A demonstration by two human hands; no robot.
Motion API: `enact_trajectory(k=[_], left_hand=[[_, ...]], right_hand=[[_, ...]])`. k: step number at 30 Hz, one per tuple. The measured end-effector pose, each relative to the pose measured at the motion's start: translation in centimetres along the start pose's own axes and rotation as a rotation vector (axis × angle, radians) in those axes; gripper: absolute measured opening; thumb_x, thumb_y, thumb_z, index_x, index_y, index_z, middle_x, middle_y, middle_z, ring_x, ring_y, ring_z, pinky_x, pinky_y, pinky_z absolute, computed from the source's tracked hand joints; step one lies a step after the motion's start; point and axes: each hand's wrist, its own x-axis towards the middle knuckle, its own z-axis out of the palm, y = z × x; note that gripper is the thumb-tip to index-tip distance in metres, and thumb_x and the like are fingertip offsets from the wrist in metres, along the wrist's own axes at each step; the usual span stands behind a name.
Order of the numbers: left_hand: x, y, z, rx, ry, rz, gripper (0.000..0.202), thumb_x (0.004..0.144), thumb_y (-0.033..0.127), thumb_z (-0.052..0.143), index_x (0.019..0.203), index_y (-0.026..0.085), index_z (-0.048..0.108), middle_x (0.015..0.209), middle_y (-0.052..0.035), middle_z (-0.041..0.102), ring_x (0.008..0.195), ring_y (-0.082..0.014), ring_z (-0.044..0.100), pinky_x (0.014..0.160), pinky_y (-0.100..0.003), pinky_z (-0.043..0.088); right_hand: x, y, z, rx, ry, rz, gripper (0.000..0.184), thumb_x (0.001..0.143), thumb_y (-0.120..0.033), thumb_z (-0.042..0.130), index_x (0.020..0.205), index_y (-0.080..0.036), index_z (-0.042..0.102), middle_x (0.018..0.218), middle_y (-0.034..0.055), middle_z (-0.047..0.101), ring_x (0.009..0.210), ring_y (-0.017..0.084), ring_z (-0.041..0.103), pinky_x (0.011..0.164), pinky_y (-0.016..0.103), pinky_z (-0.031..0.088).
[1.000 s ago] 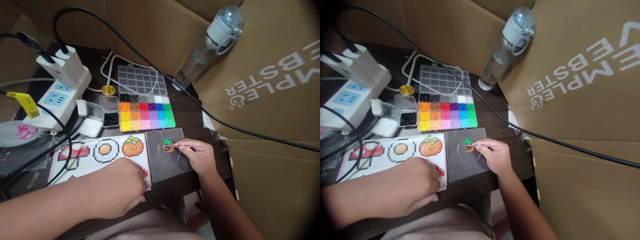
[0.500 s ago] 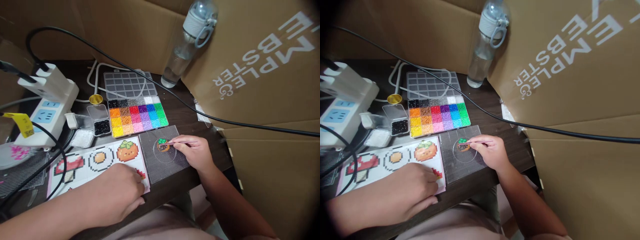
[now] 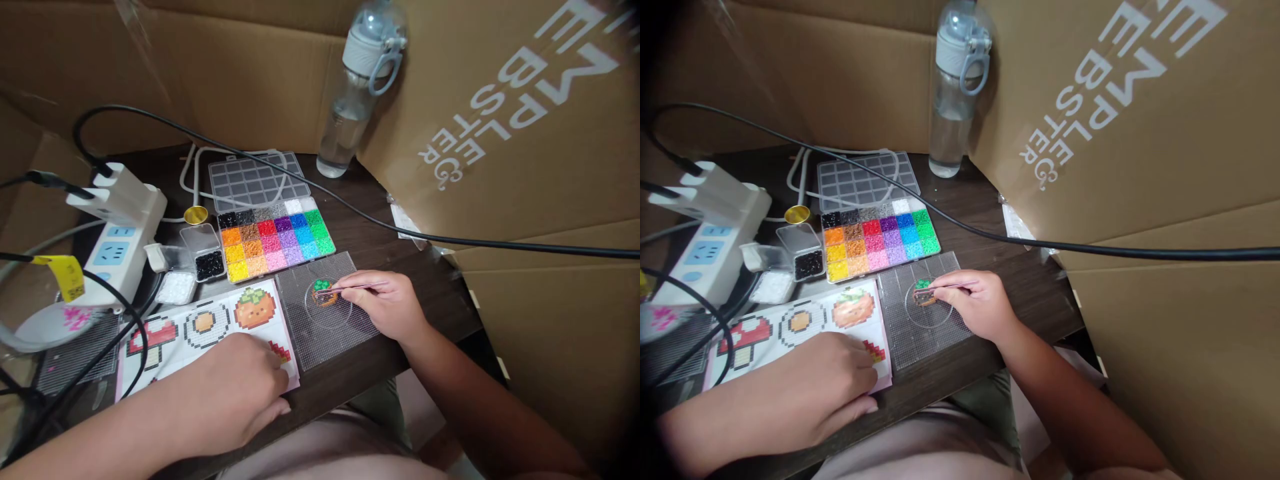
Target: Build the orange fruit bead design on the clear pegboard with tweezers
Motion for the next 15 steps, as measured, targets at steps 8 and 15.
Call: enact_trajectory(k=[8, 15], left_hand=[[0.19, 0.18, -0.41, 0.095, 0.036, -0.009, 0.025, 0.093, 0.035, 0.054, 0.078, 0.021, 0.068, 0.074, -0.0038, 0.072, 0.066, -0.0219, 0.067, 0.058, -0.033, 0.044], [0.07, 0.44, -0.46, 0.185, 0.027, -0.009, 0.028, 0.093, 0.033, 0.052, 0.074, 0.021, 0.069, 0.070, -0.0050, 0.070, 0.063, -0.0214, 0.067, 0.055, -0.032, 0.043]], right_hand=[[0.10, -0.08, -0.24, 0.091, 0.031, -0.019, 0.006, 0.076, -0.023, 0.074, 0.078, -0.022, 0.080, 0.080, 0.0043, 0.079, 0.073, 0.019, 0.076, 0.069, 0.028, 0.063], [-0.01, 0.30, -0.48, 0.243, 0.127, 0.037, 0.011, 0.079, -0.030, 0.074, 0.083, -0.021, 0.078, 0.084, 0.0064, 0.080, 0.081, 0.023, 0.076, 0.077, 0.035, 0.062]])
